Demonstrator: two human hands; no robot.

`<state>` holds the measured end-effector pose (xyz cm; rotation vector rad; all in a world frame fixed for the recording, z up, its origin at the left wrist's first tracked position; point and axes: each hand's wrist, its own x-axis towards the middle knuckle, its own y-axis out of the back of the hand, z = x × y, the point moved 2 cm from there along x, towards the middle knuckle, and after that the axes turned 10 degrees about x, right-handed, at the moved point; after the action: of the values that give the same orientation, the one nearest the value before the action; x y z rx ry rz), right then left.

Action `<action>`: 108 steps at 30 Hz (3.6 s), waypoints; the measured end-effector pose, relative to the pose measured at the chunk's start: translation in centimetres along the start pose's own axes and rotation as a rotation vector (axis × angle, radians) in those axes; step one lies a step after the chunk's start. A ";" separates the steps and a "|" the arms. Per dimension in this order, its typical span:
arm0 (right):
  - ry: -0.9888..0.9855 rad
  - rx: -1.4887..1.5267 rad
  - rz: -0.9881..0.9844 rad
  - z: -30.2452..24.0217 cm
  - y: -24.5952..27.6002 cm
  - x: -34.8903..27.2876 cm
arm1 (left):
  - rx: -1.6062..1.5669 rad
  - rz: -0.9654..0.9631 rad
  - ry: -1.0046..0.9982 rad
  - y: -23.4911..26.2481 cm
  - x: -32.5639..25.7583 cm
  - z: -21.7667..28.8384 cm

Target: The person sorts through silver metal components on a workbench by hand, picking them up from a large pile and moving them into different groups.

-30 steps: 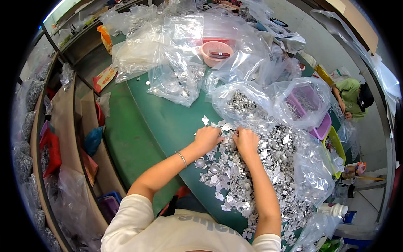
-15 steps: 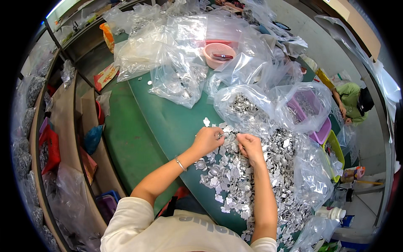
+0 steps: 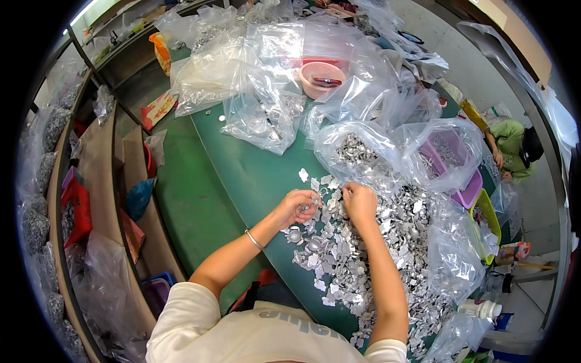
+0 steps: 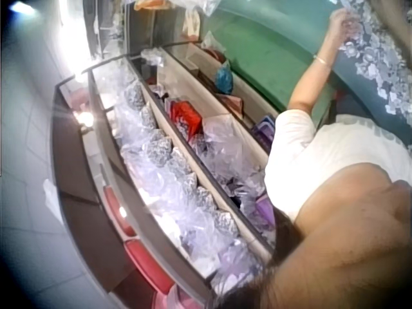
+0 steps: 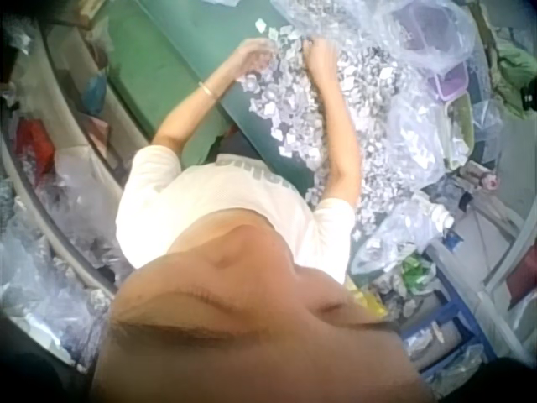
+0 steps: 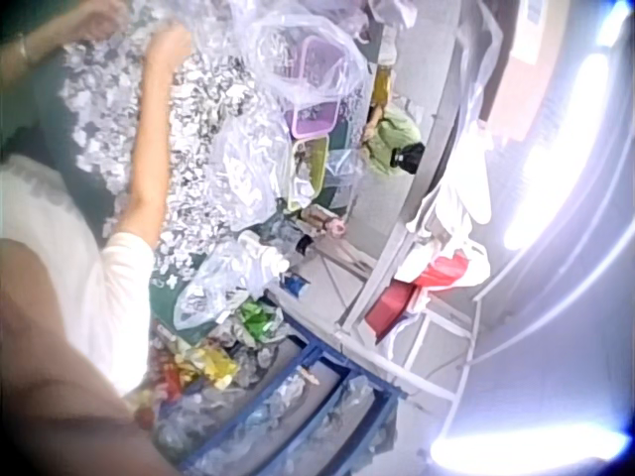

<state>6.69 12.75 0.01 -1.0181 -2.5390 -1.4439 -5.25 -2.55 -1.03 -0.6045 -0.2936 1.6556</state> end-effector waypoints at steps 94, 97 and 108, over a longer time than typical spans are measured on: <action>-0.327 -0.110 0.065 -7.4 10.8 -33.5 | 2.143 -0.176 -0.592 -20.2 -6.7 -13.2; -0.283 -0.103 0.097 -7.6 10.6 -34.0 | 2.127 -0.145 -0.593 -19.6 -6.8 -13.3; -0.484 -0.152 0.232 -7.1 12.2 -35.5 | 2.140 0.167 -0.542 -19.7 -7.5 -13.2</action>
<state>39.46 -6.91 0.86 -1.8158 -2.5027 -1.4860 18.93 -8.18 -0.21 1.4298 1.1158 1.3309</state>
